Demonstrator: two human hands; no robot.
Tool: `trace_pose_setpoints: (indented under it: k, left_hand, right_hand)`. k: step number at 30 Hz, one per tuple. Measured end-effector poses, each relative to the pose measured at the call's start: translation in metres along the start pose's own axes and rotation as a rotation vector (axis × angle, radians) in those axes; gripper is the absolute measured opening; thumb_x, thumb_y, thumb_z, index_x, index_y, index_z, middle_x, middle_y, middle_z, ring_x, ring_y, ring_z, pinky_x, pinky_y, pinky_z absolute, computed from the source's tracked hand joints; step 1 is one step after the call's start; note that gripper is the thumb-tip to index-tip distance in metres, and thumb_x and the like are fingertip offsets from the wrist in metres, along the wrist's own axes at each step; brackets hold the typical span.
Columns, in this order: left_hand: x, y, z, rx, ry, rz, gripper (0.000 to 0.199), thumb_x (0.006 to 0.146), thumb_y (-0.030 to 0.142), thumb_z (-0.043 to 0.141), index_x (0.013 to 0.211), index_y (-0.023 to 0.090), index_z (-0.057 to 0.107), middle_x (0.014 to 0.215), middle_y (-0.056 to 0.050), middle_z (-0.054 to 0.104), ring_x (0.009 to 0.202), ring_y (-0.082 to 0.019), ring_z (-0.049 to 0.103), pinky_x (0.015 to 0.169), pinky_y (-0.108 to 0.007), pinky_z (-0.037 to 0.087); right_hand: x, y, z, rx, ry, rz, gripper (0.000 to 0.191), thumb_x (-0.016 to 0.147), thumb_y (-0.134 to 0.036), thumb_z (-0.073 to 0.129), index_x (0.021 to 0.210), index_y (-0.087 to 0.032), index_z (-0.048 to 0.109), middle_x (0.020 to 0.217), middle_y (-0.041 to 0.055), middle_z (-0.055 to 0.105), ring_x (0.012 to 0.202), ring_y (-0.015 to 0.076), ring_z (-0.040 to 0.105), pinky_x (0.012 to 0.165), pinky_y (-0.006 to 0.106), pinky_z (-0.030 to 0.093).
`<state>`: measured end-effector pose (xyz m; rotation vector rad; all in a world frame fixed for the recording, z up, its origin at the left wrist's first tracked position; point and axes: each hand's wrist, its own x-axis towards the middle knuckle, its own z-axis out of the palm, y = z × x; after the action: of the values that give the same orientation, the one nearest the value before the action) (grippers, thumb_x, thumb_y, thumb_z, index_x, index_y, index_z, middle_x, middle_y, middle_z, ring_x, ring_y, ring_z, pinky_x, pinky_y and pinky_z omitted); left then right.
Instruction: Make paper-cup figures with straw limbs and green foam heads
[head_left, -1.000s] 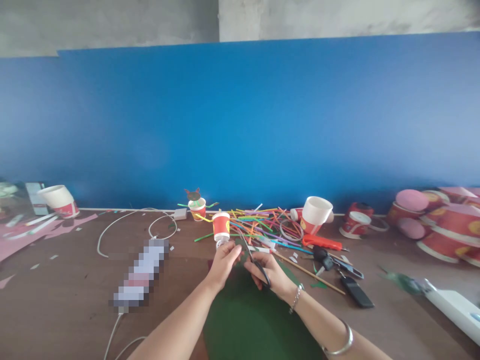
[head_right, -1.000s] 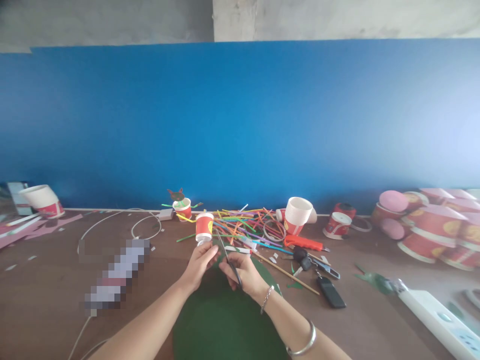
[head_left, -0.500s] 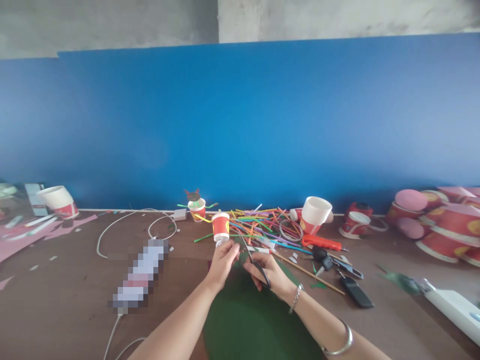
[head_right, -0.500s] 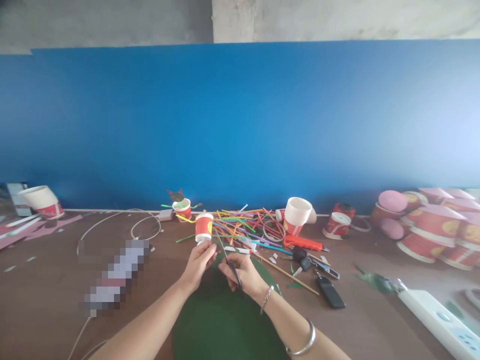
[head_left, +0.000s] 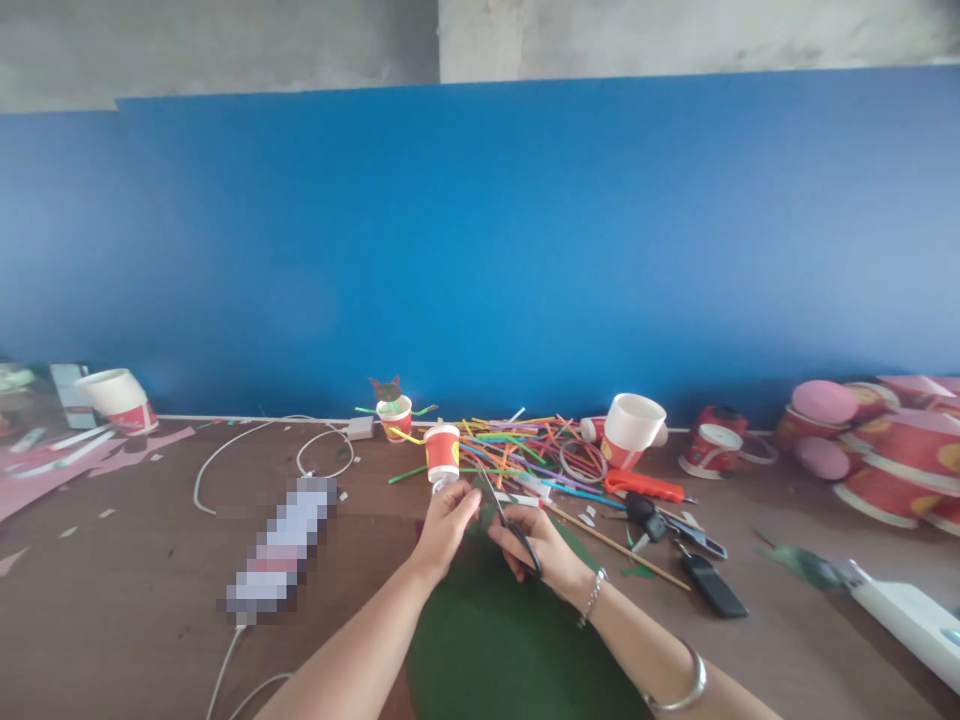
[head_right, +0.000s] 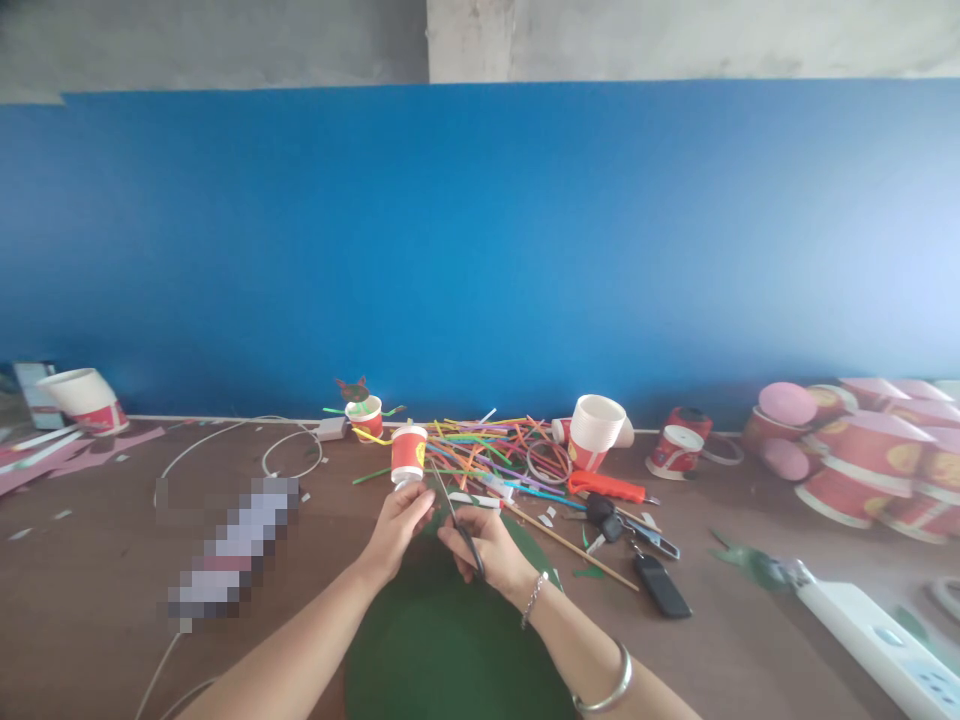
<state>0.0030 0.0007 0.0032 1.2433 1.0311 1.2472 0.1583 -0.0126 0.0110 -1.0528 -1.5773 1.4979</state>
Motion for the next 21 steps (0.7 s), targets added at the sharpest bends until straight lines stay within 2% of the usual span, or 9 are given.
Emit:
trace_pose_setpoints:
  k: [15,21]
  left_hand:
    - [0.0004,0.0004,0.0016,-0.047,0.023,0.014,0.036,0.077,0.048,0.057,0.061,0.018,0.045,0.055,0.005,0.039,0.051,-0.008,0.034,0.049,-0.021,0.023]
    - [-0.0002,0.0021,0.0,0.027,-0.037,0.033,0.036,0.077,0.048,0.057,0.06,0.018,0.047,0.054,0.005,0.042,0.05,-0.008,0.034,0.049,-0.022,0.025]
  right_hand:
    - [0.0,-0.0006,0.001,0.019,0.0,0.015,0.034,0.07,-0.048,0.066,0.068,-0.017,0.051,0.037,-0.0088,0.045,0.031,0.0056,0.038,0.032,0.017,0.033]
    - [-0.0006,0.0001,0.0017,0.045,-0.016,0.015,0.033,0.07,-0.047,0.066,0.072,-0.017,0.052,0.041,-0.0064,0.051,0.034,0.0074,0.044,0.035,0.018,0.035]
